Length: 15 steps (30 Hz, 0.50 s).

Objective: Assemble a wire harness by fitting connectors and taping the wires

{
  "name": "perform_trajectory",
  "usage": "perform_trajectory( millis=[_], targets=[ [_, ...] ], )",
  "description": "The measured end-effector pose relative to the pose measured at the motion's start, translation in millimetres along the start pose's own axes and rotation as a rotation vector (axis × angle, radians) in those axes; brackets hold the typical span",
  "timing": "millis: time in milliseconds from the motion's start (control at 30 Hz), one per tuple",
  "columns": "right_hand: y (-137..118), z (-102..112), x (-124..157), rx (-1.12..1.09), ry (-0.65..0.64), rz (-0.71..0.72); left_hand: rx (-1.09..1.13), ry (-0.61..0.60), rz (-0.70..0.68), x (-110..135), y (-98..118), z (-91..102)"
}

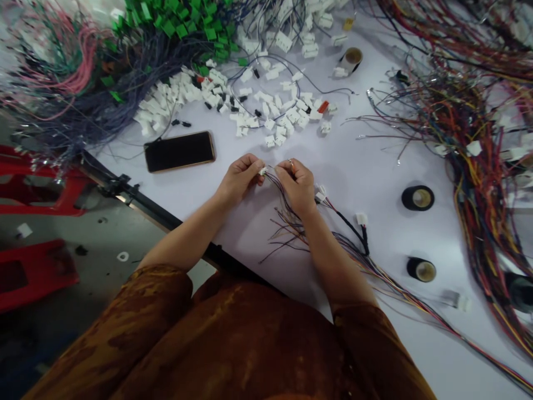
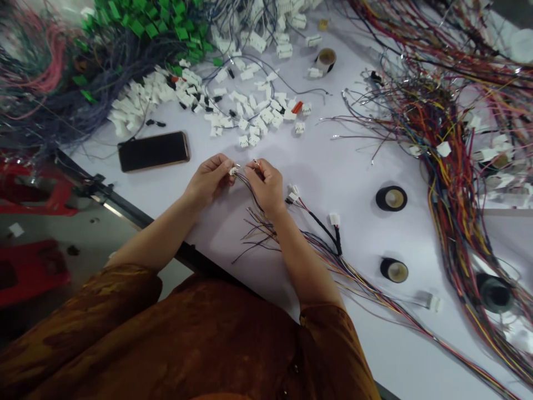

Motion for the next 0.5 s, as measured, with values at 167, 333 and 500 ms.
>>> perform_trajectory(
  millis=[167,333,500],
  targets=[
    [-2,-9,1,-0.012,-0.110,-0.037,-0.022,0.039,-0.004,0,1,1.0],
    [-2,-8,0,0.000,-0.098,-0.043,-0.047,0.047,0.023,0,2,1.0],
    [2,-9,3,0.050,-0.057,-0.029,-0.197,0.086,-0.080,3,11,2.4]
  ],
)
Point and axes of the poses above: each hand's wrist, its own x-axis away from the middle knuckle, its own z-axis out of the back of the hand, y = z × x, the point moved 9 cm from there along -x, towards the middle knuckle, and after that the axes turned 2 degrees about -y, right-handed, at the moved point
